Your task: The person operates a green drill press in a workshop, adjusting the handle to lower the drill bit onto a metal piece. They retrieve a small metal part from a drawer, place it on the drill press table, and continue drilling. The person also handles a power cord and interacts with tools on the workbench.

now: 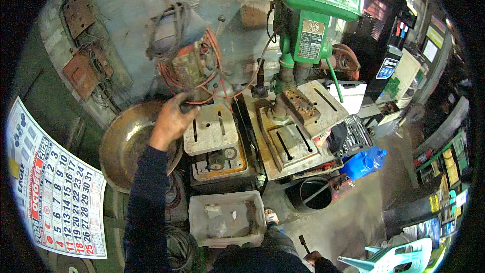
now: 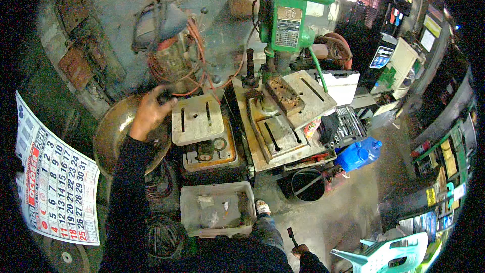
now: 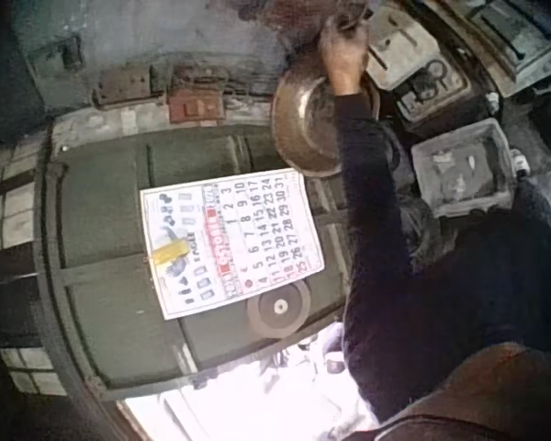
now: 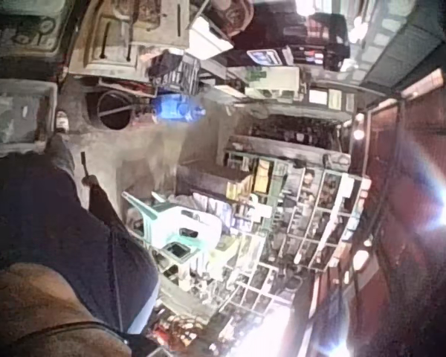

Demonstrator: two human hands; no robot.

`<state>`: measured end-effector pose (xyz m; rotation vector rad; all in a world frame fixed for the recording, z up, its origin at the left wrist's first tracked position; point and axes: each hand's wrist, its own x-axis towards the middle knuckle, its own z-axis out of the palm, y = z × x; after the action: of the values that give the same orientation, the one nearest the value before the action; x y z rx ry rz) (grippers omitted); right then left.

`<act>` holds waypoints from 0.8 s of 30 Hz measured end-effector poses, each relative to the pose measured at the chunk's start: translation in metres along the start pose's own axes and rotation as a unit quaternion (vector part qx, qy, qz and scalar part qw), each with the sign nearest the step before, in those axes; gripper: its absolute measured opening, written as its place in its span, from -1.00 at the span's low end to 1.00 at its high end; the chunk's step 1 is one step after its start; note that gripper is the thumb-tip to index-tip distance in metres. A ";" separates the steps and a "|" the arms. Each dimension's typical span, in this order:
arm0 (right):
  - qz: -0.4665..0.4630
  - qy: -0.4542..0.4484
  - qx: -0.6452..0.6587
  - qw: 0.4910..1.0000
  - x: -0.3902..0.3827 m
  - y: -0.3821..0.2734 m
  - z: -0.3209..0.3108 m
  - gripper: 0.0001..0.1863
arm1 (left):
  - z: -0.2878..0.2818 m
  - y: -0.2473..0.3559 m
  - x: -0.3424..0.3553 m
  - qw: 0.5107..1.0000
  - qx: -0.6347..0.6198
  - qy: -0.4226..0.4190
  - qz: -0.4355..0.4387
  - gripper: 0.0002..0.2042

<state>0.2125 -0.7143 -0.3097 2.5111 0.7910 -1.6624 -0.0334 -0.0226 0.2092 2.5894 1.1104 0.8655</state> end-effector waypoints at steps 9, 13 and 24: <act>-0.254 0.084 -0.373 0.888 0.107 0.024 -0.171 -0.69 | 0.060 0.087 0.144 0.992 0.017 -0.090 -0.087 -0.38; -0.219 0.051 -0.015 0.974 0.147 0.055 -0.200 -0.73 | 0.112 0.139 0.152 0.941 0.229 -0.233 -0.084 -0.54; -0.067 0.004 0.348 0.935 0.157 0.009 -0.215 -0.79 | 0.221 0.018 0.256 0.865 0.439 -0.242 -0.006 -0.70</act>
<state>0.4468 -0.5968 -0.3561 2.9385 0.4189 -2.3099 0.2464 0.1579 0.1493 3.1570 1.5811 -0.4526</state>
